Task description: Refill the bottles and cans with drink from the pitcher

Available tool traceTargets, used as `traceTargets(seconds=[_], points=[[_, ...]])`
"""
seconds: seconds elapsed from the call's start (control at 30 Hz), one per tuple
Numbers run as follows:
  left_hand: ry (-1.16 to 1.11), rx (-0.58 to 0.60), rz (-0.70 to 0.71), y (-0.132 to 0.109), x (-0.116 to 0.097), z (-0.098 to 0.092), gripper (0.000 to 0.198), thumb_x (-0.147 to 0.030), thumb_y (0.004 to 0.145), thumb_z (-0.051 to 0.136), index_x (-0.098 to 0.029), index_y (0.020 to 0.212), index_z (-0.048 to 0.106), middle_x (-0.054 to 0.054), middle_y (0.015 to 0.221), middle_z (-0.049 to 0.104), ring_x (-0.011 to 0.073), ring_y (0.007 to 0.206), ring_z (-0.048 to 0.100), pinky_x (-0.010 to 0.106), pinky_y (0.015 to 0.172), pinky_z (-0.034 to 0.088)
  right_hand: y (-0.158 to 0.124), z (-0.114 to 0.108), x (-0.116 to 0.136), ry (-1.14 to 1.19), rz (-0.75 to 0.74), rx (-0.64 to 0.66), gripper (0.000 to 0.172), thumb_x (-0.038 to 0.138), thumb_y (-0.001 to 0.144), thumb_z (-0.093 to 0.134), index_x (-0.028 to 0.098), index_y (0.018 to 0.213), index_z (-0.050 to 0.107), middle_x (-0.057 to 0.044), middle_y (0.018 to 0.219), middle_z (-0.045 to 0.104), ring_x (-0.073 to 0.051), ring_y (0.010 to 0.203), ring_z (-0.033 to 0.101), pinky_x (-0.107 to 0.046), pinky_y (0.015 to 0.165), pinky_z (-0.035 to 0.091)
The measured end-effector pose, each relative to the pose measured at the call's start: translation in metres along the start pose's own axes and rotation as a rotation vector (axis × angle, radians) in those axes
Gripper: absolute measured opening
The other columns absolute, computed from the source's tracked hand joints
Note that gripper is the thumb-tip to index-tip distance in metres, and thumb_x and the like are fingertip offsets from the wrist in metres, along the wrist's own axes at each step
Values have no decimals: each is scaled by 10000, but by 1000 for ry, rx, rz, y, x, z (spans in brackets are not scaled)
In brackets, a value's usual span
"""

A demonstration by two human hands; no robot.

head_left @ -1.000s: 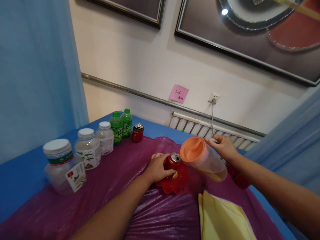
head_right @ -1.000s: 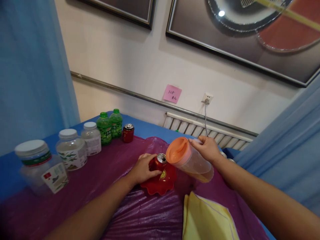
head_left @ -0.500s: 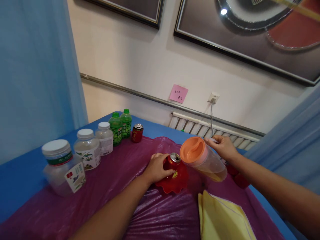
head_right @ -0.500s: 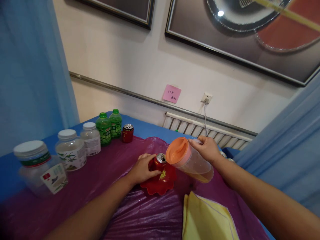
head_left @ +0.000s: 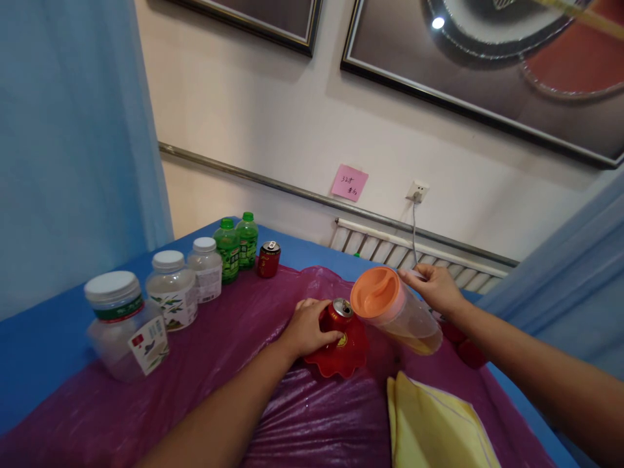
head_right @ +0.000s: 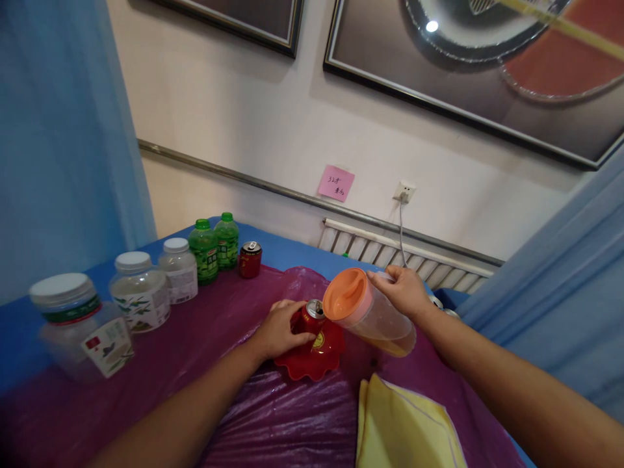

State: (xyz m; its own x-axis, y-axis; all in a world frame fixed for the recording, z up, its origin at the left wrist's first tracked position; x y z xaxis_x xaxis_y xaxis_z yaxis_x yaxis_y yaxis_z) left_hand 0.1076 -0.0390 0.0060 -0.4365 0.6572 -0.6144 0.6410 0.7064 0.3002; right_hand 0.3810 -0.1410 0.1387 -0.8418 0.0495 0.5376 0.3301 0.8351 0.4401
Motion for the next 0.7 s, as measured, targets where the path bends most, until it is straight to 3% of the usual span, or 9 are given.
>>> traceTargets(seconds=[0.7], points=[[6, 2, 8, 0, 2, 1, 690, -501, 663, 843, -248, 1275, 651, 86, 1181, 704, 330, 1124, 603, 452, 1017, 422, -1, 2, -1, 16, -6, -2, 613, 712, 798, 607, 246, 562, 286, 62, 564, 230, -93, 527, 250, -257, 469, 182]])
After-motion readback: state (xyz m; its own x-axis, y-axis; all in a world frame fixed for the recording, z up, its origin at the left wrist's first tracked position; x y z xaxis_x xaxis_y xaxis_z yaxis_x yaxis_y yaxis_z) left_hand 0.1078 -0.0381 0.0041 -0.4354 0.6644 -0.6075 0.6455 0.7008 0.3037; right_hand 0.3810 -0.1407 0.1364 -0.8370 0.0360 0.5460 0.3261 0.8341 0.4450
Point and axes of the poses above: each hand's wrist, its own y-axis towards the middle knuckle, its own z-axis out of the palm, x = y × z, the point moved 2 cm from there along y, towards the middle knuckle
